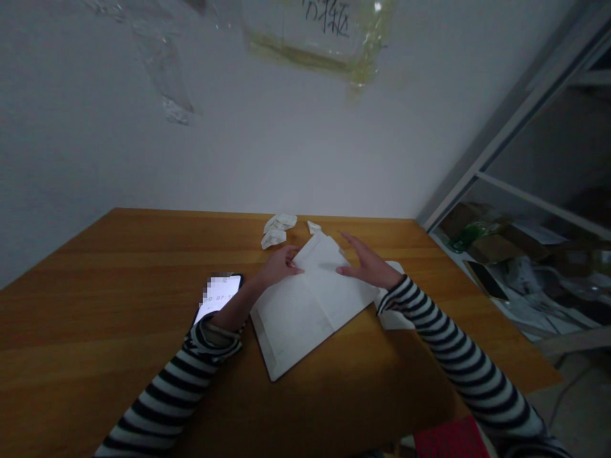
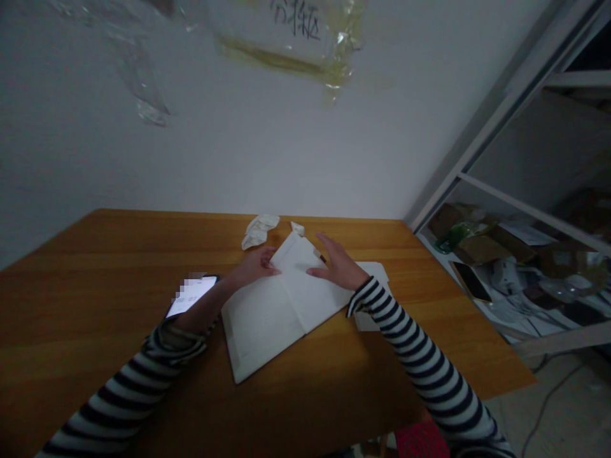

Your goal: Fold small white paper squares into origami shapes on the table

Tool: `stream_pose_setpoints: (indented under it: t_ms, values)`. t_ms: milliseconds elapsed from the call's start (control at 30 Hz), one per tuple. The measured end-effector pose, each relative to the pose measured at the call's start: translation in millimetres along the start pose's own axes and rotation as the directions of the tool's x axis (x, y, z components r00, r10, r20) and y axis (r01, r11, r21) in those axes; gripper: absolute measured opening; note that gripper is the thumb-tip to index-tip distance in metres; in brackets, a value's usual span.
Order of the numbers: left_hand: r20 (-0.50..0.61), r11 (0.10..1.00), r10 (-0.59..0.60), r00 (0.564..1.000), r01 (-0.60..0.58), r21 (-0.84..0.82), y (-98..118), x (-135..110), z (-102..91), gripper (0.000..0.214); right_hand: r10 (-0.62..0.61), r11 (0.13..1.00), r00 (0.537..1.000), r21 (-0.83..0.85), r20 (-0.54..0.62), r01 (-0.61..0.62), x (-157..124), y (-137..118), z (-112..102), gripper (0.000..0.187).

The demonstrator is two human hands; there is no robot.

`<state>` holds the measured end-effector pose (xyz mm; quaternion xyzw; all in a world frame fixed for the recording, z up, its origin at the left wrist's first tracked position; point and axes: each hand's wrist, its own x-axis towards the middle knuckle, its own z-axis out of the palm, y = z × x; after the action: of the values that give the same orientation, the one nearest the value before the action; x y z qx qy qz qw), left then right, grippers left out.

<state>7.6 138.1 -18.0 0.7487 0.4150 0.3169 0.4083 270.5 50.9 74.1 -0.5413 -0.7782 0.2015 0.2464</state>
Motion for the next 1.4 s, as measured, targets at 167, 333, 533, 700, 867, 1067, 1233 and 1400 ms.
stream_pose_setpoints:
  t_ms: [167,333,533,700,867,1067,1233,1400]
  values:
    - [0.097,0.999,-0.043,0.994,0.04,0.035,-1,3,-3.6,0.019,0.236,0.892,0.934,0.321,0.268,-0.318,56,24,4,0.082]
    - [-0.038,0.983,-0.006,0.999,0.013,0.183,4,-3,1.3,0.02,0.16,0.872,0.901,0.37,0.402,-0.32,57,34,10,0.037]
    - [-0.17,0.858,0.117,0.978,-0.013,0.514,7,-25,30.0,0.032,0.117,0.961,0.954,0.21,0.277,-0.179,20,31,18,0.027]
    - [-0.192,0.8,0.124,0.974,0.016,0.599,0,-28,47.7,0.048,0.126,0.983,0.989,0.122,0.083,-0.136,-3,13,32,0.028]
    - [-0.198,0.79,0.154,0.968,-0.001,0.613,-9,-26,47.9,0.065,0.143,0.977,0.99,0.158,0.004,-0.142,-14,12,43,0.027]
    - [-0.187,0.789,0.165,0.968,-0.016,0.614,-12,-25,46.6,0.069,0.161,0.967,0.987,0.201,0.0,-0.158,-16,23,48,0.029]
    - [-0.181,0.786,0.172,0.968,-0.025,0.617,-13,-23,45.9,0.072,0.154,0.977,0.988,0.145,0.029,-0.157,-6,15,37,0.029]
    - [-0.183,0.788,0.174,0.968,-0.026,0.615,-14,-23,46.0,0.07,0.111,0.987,0.993,-0.118,0.051,-0.104,-2,-20,29,0.029]
